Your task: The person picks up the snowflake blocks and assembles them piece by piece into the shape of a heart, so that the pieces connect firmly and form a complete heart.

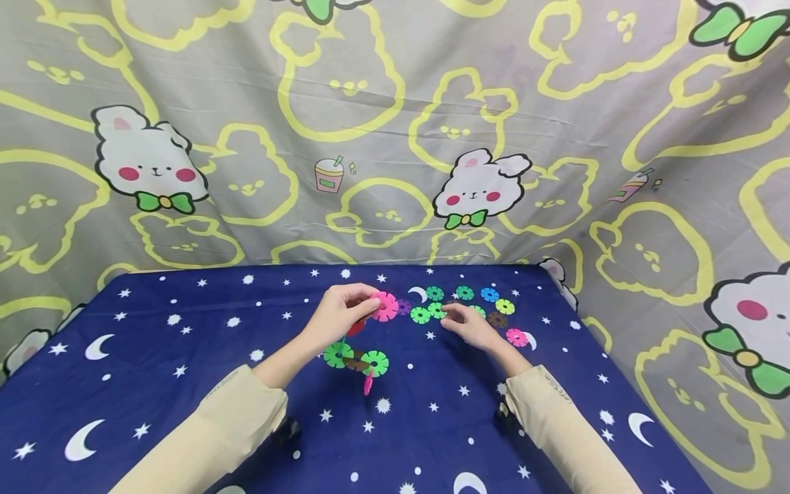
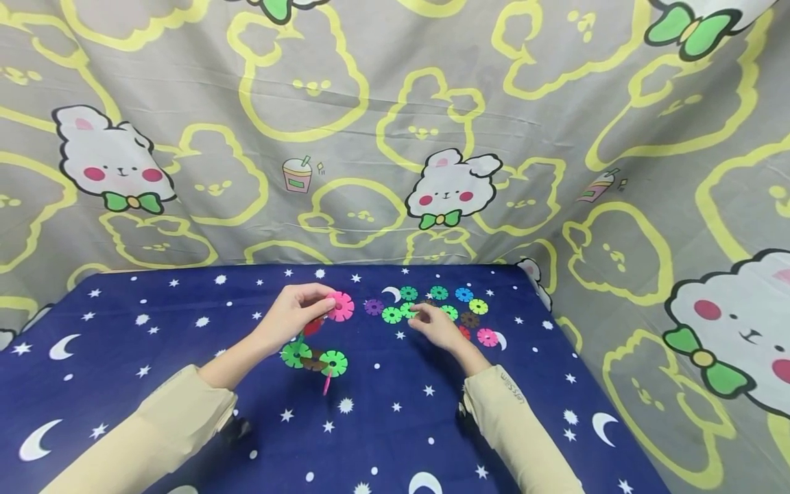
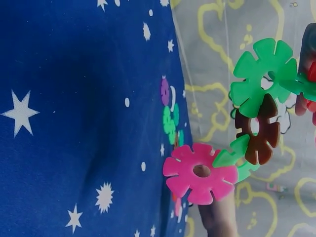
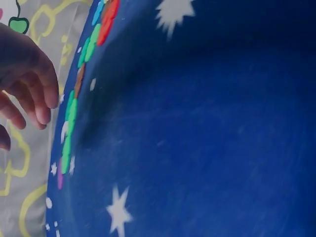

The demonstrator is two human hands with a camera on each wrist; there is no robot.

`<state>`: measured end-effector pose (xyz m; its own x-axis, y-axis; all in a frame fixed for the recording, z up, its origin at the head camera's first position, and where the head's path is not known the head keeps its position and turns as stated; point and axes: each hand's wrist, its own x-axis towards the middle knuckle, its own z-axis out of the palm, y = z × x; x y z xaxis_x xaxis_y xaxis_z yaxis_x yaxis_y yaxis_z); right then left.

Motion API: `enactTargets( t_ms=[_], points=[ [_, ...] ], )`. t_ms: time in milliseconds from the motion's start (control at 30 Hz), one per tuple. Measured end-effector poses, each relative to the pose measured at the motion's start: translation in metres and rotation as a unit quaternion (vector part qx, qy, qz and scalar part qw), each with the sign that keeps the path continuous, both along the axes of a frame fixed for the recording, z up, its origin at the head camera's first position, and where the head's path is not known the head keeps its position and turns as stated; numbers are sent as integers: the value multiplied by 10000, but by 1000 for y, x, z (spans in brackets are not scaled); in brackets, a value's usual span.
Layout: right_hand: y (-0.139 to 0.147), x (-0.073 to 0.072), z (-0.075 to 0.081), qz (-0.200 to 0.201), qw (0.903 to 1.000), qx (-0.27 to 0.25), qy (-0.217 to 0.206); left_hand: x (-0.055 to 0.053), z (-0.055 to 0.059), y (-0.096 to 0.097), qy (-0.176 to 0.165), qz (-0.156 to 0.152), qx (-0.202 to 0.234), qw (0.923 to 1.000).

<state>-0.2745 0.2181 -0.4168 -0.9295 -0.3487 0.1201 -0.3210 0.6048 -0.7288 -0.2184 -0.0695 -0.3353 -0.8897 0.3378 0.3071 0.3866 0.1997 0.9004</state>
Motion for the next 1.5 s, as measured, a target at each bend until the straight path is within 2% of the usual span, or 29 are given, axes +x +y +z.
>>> enactTargets(
  t_ms=[200,433,767,1100,1300,1400,1500],
  points=[
    [-4,-6,-9,366,9980,299,-414,1,0,0,-89,-86,15,9999],
    [-19,-10,-9,745,9912,747,-804,2,0,2,-45,-195,47,9998],
    [-24,-11,-6,1039,9842,1249,-703,2,-1,1,-26,-194,-3,9998],
    [-28,-12,-7,1066,9835,1379,-490,1,-1,1,-8,-161,-12,9999],
    [-28,-12,-9,1103,9846,1285,-434,0,-2,1,-13,-174,-17,9998],
    [-28,-13,-8,1086,9853,1241,-438,0,-2,0,-9,-176,-13,9998],
    [-29,-14,-7,1029,9855,1190,-642,1,-1,0,-1,-194,2,9998]
  ],
)
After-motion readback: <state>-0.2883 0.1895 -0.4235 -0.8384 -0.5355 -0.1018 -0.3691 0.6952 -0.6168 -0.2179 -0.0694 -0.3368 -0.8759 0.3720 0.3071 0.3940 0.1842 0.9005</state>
